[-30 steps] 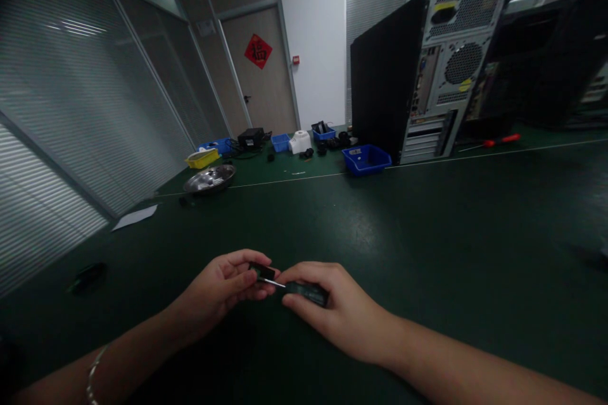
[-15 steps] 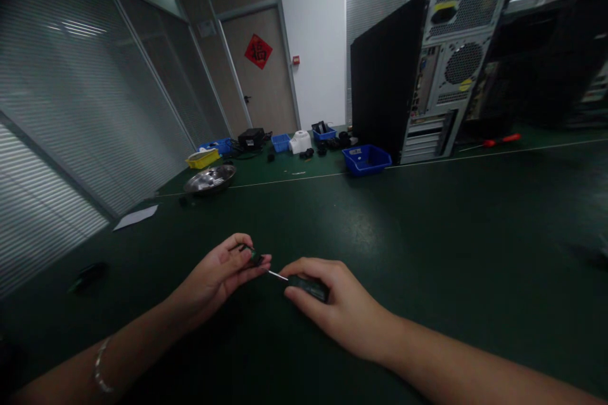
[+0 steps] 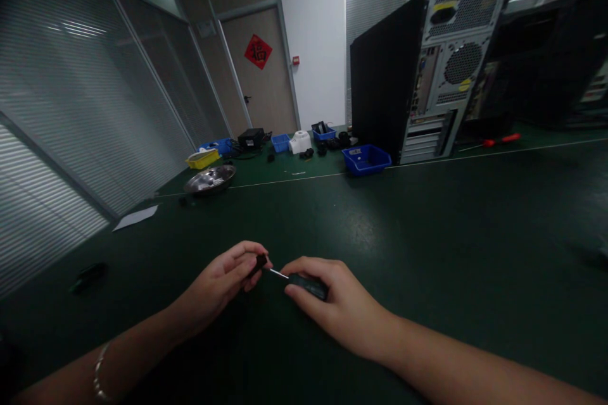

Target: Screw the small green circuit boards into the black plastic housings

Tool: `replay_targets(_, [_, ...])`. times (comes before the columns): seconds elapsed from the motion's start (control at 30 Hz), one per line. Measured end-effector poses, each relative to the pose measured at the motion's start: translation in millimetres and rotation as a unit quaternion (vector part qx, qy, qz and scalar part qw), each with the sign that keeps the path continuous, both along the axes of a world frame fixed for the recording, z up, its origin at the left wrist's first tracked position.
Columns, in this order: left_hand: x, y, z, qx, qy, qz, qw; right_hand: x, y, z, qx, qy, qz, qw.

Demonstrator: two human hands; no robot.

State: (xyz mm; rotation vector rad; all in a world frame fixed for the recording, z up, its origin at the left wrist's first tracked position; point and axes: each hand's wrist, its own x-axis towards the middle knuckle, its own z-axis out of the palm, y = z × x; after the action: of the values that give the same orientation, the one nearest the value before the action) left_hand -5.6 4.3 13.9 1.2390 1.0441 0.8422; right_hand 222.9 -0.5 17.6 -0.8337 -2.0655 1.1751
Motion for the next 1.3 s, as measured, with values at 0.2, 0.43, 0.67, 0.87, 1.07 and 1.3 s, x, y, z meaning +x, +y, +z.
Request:
replay_targets(0.2, [0.4,-3.0,1.3,0.031,0.053,-0.008,0.998,-0.2,-0.1,1.6,-0.004,-0.021,0.000,1.000])
replay_targets(0.43, [-0.3,-4.8,5.2,0.050,0.077,-0.024,0.995,-0.5,2.0,-2.5,0.013,-0.023,-0.011,1.000])
replay_targets(0.67, [-1.0,-3.1,1.1,0.037,0.052,-0.037,0.997,0.3,1.9,-0.7,-0.001,0.000,0.009,1.000])
replay_targets(0.87, [-0.4,-1.3,-1.1,-0.034,-0.035,-0.042,0.998,1.3,2.7,-3.4,-0.013,0.006,0.016,1.000])
replay_targets(1.07, [2.3,-1.9,3.6,-0.086,-0.084,-0.037,0.992,1.5,4.0,-4.9,-0.020,0.018,0.021,0.999])
replay_targets(1.3, [2.1,-1.4,2.2,-0.067,-0.063,-0.028,0.995,1.3,1.6,-3.9,0.005,0.006,0.020,1.000])
